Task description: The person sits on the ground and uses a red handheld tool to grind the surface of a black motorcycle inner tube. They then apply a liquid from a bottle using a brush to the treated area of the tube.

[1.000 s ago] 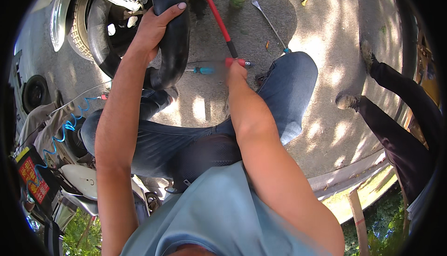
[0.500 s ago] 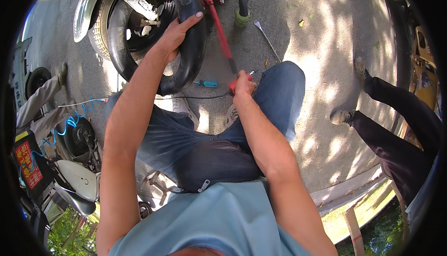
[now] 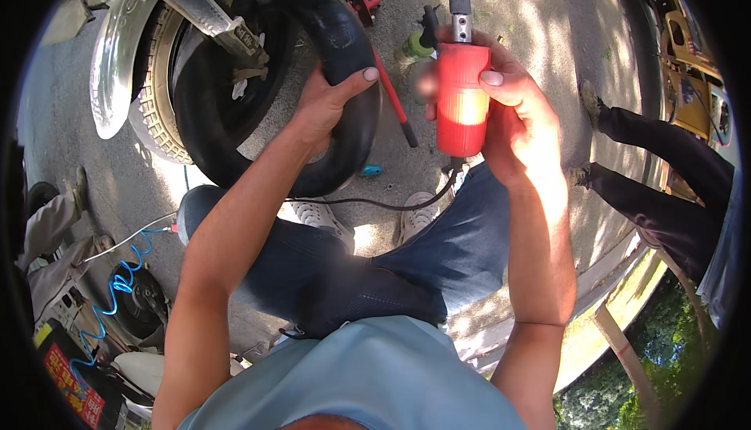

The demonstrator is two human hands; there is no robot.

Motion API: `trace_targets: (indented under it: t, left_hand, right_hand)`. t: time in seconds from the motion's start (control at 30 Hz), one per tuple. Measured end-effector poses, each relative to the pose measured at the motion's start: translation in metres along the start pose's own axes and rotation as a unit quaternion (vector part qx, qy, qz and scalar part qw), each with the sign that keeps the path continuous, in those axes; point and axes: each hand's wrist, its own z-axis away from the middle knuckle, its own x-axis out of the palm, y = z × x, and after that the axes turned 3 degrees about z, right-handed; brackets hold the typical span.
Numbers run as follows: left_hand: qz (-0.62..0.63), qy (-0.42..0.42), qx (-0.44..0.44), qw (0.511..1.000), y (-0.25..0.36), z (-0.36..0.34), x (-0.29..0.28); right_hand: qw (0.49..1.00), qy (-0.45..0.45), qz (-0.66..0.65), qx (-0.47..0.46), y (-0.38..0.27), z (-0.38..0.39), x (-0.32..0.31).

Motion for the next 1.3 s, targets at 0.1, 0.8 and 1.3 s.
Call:
trace_targets:
  t: [0.1, 0.8, 1.3]
  left_hand:
    - [-0.026, -0.026, -0.026, 0.999, 0.015, 0.011, -0.007]
    - [-0.139, 0.023, 0.055, 0.988, -0.004, 0.006, -0.014]
    - [-0.125, 0.029, 0.099, 0.987, -0.013, -0.007, 0.001]
  right_hand:
    - [0.997, -0.032, 0.066, -0.040, -0.009, -0.012, 0.024]
    - [0.964, -0.131, 0.201, 0.115, 0.054, -0.062, -0.017]
    - [0.920, -0.084, 0.381, 0.023, 0.071, -0.069, -0.009]
